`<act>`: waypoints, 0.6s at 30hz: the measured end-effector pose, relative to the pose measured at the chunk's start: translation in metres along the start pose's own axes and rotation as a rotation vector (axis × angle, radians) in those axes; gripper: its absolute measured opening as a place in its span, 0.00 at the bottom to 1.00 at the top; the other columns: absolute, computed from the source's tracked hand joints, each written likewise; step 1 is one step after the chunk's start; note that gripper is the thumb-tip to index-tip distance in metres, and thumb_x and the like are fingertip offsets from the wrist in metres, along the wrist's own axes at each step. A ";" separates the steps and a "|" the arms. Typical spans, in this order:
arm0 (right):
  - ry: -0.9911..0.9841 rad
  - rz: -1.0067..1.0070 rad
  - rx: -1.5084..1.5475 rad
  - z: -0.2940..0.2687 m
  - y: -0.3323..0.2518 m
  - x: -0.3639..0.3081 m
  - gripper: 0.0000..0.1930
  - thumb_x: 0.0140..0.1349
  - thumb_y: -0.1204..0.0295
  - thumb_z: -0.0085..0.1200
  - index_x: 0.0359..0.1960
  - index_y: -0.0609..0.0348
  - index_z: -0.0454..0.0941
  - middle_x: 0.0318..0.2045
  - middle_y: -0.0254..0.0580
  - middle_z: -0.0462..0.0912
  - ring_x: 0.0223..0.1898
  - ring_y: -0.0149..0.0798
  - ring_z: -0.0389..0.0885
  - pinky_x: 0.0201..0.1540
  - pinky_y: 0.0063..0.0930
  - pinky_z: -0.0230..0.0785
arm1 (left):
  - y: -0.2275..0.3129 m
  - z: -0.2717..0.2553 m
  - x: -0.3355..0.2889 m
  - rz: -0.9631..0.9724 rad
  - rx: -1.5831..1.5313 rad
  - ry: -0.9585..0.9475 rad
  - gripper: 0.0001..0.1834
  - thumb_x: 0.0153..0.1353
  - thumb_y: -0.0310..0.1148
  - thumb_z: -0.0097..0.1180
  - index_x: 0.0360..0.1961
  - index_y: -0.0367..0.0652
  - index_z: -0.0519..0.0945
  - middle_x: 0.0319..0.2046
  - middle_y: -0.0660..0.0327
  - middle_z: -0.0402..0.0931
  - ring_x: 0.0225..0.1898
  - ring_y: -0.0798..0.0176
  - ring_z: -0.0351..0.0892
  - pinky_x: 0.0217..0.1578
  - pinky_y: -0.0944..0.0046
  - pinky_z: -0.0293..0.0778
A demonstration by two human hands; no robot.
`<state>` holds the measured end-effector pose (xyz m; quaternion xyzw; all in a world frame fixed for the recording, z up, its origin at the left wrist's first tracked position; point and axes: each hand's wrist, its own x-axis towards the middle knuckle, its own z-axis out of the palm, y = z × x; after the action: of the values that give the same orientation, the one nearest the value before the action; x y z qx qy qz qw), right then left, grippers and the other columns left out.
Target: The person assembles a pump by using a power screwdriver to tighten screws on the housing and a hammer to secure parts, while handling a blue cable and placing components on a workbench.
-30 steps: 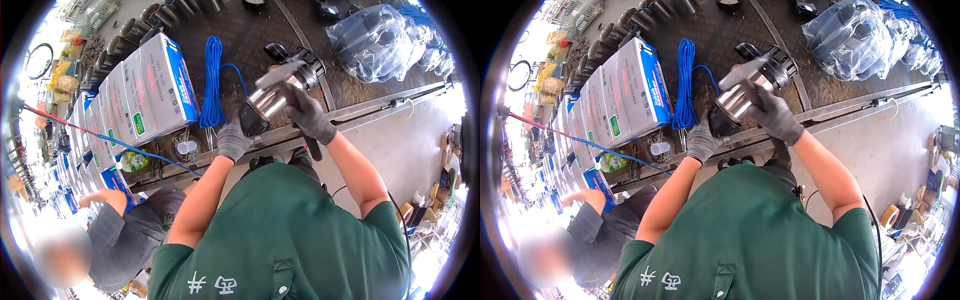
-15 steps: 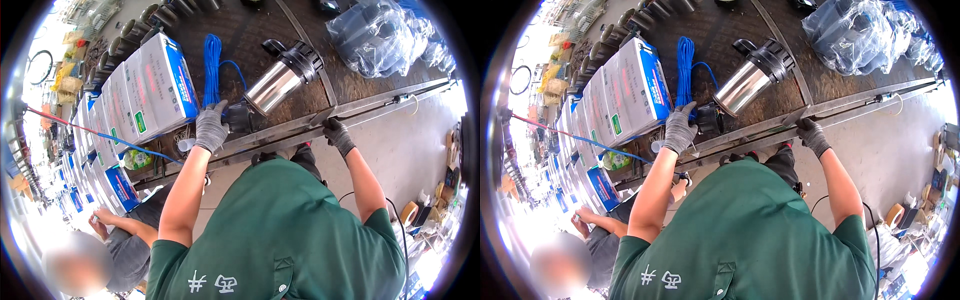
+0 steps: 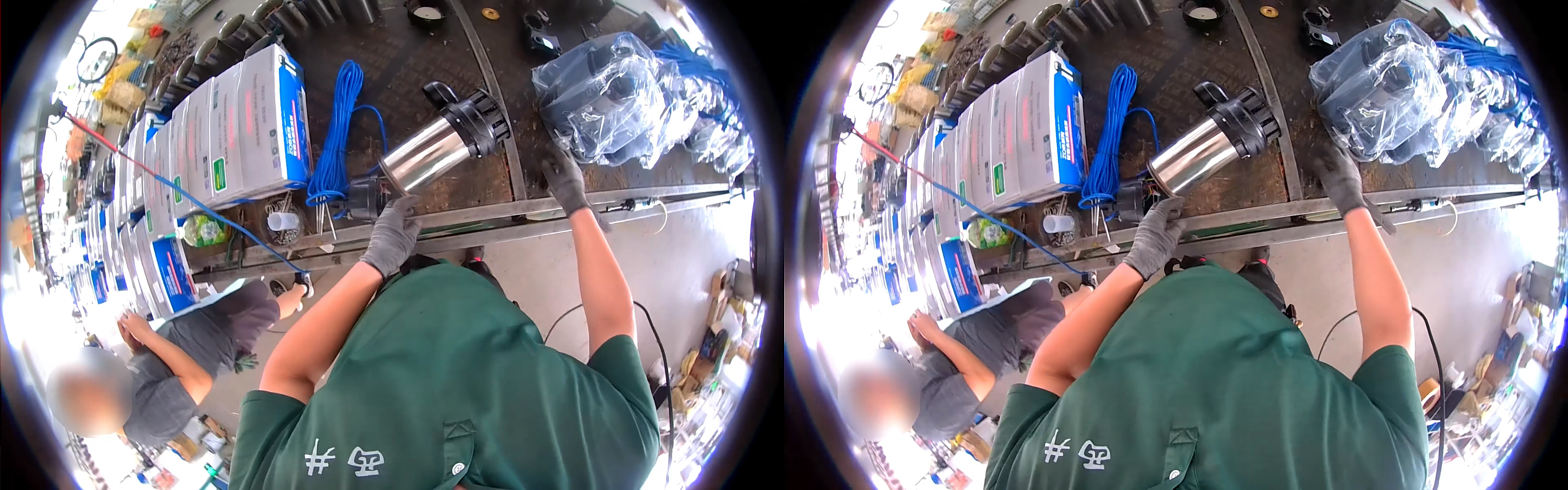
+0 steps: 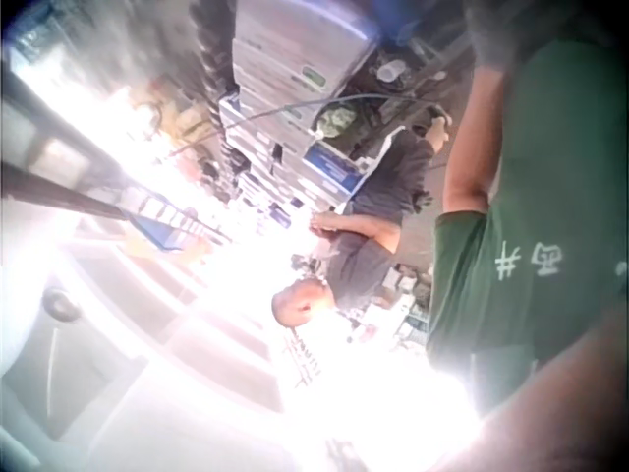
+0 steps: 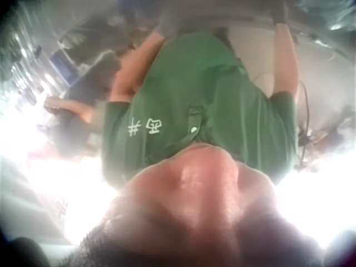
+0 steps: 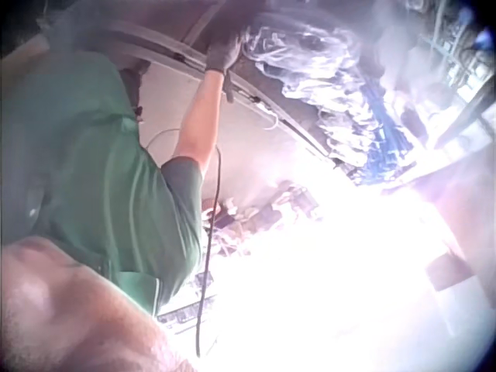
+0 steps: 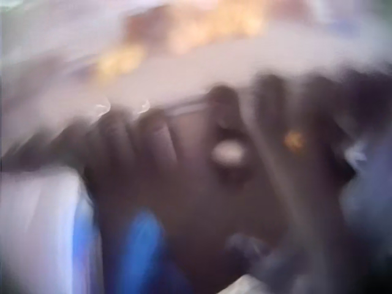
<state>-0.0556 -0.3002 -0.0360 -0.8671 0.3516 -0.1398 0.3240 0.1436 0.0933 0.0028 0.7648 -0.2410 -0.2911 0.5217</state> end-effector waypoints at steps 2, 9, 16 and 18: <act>-0.026 -0.157 0.001 0.005 -0.051 0.046 0.22 0.66 0.60 0.60 0.56 0.61 0.78 0.49 0.52 0.84 0.54 0.48 0.81 0.58 0.35 0.71 | -0.030 0.026 0.006 -0.270 -0.264 0.164 0.23 0.60 0.18 0.61 0.56 0.40 0.74 0.45 0.63 0.75 0.43 0.66 0.73 0.46 0.68 0.74; -0.337 -0.253 -0.047 0.038 -0.095 0.129 0.20 0.69 0.54 0.56 0.45 0.62 0.81 0.39 0.54 0.85 0.44 0.54 0.83 0.49 0.40 0.74 | 0.013 0.068 0.035 -0.274 0.027 0.705 0.27 0.60 0.28 0.63 0.59 0.33 0.69 0.50 0.50 0.73 0.50 0.54 0.75 0.54 0.58 0.70; -0.224 -0.425 -0.111 0.040 -0.072 0.100 0.16 0.72 0.59 0.49 0.39 0.60 0.79 0.34 0.58 0.83 0.41 0.63 0.81 0.45 0.52 0.73 | -0.047 0.047 0.071 -0.241 -0.345 0.752 0.14 0.66 0.36 0.64 0.46 0.38 0.81 0.36 0.64 0.80 0.28 0.69 0.73 0.29 0.66 0.70; -0.237 -0.399 -0.109 0.039 -0.058 0.083 0.17 0.72 0.59 0.48 0.37 0.61 0.79 0.31 0.59 0.82 0.40 0.63 0.81 0.44 0.52 0.73 | -0.058 0.048 0.080 -0.244 -0.411 0.781 0.16 0.66 0.38 0.65 0.47 0.37 0.82 0.39 0.61 0.82 0.33 0.66 0.76 0.36 0.65 0.73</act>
<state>0.0518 -0.3088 -0.0262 -0.9460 0.1396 -0.0790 0.2816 0.1713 0.0277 -0.0807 0.7207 0.1284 -0.0823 0.6763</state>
